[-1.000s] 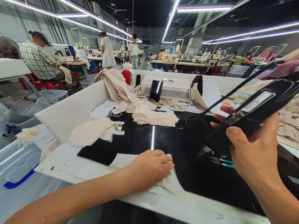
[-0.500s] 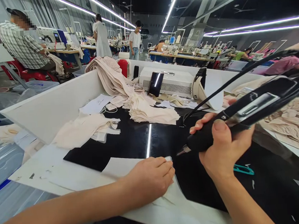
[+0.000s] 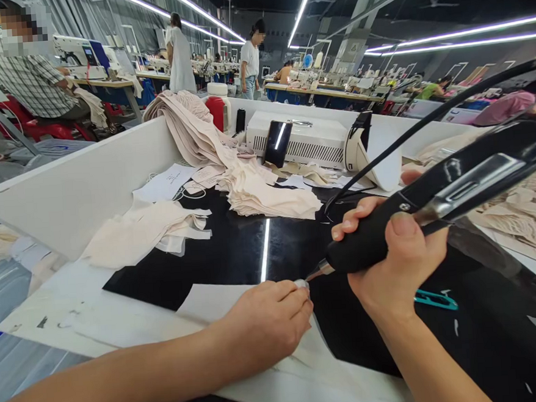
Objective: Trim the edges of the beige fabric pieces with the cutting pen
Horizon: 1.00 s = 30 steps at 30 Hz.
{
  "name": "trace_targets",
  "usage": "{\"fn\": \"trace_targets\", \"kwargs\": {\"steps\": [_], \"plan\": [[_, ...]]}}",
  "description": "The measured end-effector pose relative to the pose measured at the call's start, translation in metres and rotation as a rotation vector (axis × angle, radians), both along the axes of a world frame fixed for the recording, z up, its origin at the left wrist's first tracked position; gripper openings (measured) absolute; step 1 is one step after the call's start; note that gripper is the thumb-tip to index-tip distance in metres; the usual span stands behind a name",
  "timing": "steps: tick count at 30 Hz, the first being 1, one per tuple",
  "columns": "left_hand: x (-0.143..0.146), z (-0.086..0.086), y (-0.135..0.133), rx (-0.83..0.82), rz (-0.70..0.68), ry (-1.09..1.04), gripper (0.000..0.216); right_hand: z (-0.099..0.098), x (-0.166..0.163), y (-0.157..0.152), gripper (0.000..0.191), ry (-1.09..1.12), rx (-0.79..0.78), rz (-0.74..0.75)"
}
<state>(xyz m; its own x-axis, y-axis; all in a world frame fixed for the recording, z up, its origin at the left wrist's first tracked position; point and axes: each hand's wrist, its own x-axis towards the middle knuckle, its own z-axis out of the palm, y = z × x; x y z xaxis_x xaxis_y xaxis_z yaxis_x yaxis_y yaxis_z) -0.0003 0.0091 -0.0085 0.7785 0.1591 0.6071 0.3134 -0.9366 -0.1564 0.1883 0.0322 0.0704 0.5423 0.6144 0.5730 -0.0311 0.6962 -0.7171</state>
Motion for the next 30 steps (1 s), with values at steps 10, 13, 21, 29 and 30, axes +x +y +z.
{"fn": "trace_targets", "kwargs": {"steps": [10,13,21,29,30], "plan": [[-0.003,0.0,0.0,-0.04,-0.001,0.022,0.03,-0.007,0.0,0.001,0.047,-0.01,0.039,0.031],[-0.005,0.001,-0.002,-0.045,0.012,0.03,0.028,-0.008,-0.001,0.001,0.047,-0.038,0.037,0.022],[-0.007,0.005,-0.003,-0.048,0.021,-0.001,0.033,-0.009,-0.001,0.001,0.05,-0.032,0.032,0.025],[-0.009,0.007,-0.003,-0.093,0.027,0.132,0.023,-0.012,0.0,0.001,0.051,-0.052,0.023,0.003],[-0.009,0.008,-0.003,-0.096,0.024,0.136,0.024,-0.012,0.0,0.002,0.051,-0.049,0.025,0.005]]}}
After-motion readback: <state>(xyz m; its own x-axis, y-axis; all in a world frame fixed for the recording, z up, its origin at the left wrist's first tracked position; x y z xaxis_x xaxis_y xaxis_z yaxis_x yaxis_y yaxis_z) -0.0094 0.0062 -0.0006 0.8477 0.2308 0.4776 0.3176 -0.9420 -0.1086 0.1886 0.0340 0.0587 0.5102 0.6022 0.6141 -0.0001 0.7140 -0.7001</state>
